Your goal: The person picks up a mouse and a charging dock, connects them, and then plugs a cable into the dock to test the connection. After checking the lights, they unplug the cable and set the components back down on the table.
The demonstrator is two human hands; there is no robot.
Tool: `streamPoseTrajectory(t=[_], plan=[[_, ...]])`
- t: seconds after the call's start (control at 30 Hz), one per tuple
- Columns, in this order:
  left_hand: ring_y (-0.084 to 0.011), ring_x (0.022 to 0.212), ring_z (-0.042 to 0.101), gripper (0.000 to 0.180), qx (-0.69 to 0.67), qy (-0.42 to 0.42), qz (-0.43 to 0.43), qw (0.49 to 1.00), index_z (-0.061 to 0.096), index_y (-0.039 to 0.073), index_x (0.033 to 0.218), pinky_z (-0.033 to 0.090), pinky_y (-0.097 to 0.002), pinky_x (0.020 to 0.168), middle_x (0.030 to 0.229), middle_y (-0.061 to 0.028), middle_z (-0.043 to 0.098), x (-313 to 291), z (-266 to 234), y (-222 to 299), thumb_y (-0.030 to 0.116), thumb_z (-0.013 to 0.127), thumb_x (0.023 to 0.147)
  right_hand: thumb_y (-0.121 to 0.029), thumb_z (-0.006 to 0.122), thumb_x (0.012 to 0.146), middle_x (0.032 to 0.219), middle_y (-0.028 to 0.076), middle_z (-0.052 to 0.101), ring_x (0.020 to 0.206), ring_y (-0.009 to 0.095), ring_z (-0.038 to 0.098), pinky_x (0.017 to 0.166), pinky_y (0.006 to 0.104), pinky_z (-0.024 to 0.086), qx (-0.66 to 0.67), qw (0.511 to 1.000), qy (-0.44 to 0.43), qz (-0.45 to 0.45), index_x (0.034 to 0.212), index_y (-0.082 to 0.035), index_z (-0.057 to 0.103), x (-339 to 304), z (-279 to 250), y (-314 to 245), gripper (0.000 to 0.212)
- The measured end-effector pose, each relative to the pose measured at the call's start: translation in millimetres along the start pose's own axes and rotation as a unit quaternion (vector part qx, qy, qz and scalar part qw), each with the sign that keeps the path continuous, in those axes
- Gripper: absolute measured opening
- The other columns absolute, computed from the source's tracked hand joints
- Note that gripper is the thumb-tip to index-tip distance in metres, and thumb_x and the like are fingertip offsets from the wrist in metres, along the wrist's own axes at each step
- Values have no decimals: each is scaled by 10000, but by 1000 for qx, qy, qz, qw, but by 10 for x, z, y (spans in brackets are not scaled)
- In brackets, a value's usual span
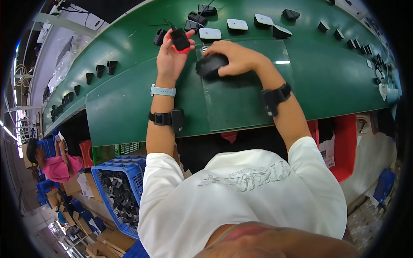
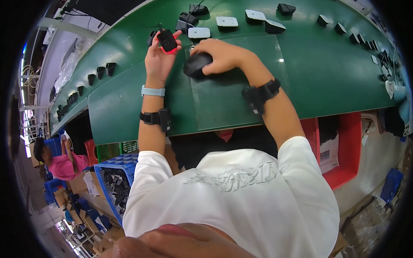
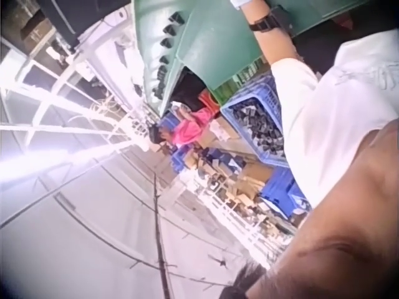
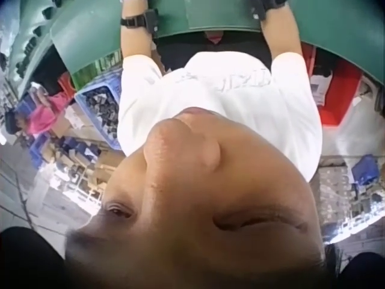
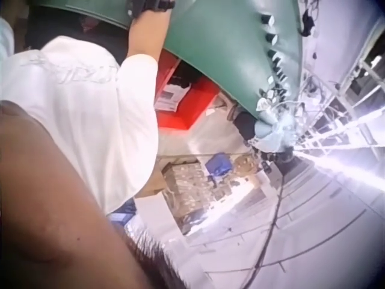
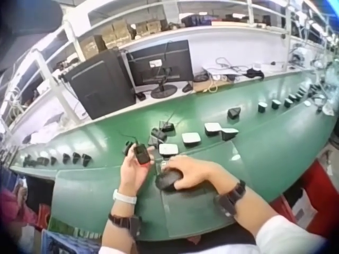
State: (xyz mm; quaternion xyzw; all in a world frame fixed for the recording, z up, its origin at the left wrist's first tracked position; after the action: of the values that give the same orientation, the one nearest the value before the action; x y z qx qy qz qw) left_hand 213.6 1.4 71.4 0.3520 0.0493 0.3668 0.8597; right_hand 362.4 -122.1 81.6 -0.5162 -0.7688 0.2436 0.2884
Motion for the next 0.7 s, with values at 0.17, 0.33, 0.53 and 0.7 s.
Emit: streamPoseTrajectory(t=[0.17,0.33,0.53,0.7], plan=[[-412,1166,611,370,40,31,26,998,408,39,1407,503,-538,1048,1383,-328,525,-9,-31,-2,125,422,1046,-86,645,829,1233,52,620,1141,147,587,984,294,473,406,897,159,66,1397,-56,548,1,-203,218,578],[-444,1259,577,381,73,-18,35,997,437,-70,1370,442,-590,1143,1351,-298,557,-28,83,-25,89,517,1034,-26,720,888,1268,84,604,1177,187,592,1011,332,488,480,827,292,-2,1381,-20,485,114,-173,331,546],[-207,1147,647,591,202,16,49,978,455,-45,1463,507,-344,1026,1304,-130,626,-62,92,-109,-17,703,927,-22,770,854,1299,100,589,1221,200,583,1091,351,464,408,856,318,-4,1395,-18,477,98,-140,300,616],[-183,1114,654,641,286,17,21,958,478,-27,1437,550,-319,939,1218,-117,675,-90,78,-149,-42,766,864,-52,802,834,1299,105,582,1219,210,587,1086,354,472,396,861,317,17,1395,-31,474,78,-97,267,650]])
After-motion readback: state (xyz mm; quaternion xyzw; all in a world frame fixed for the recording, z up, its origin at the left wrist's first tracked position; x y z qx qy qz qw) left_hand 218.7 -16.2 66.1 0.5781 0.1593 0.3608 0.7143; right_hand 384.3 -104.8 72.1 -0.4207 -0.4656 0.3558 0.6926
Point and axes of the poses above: each hand's wrist, its own x-axis towards the middle knuckle, its own z-axis out of the palm, y = z × x, the point moved 6 cm from there along x, towards the middle knuckle
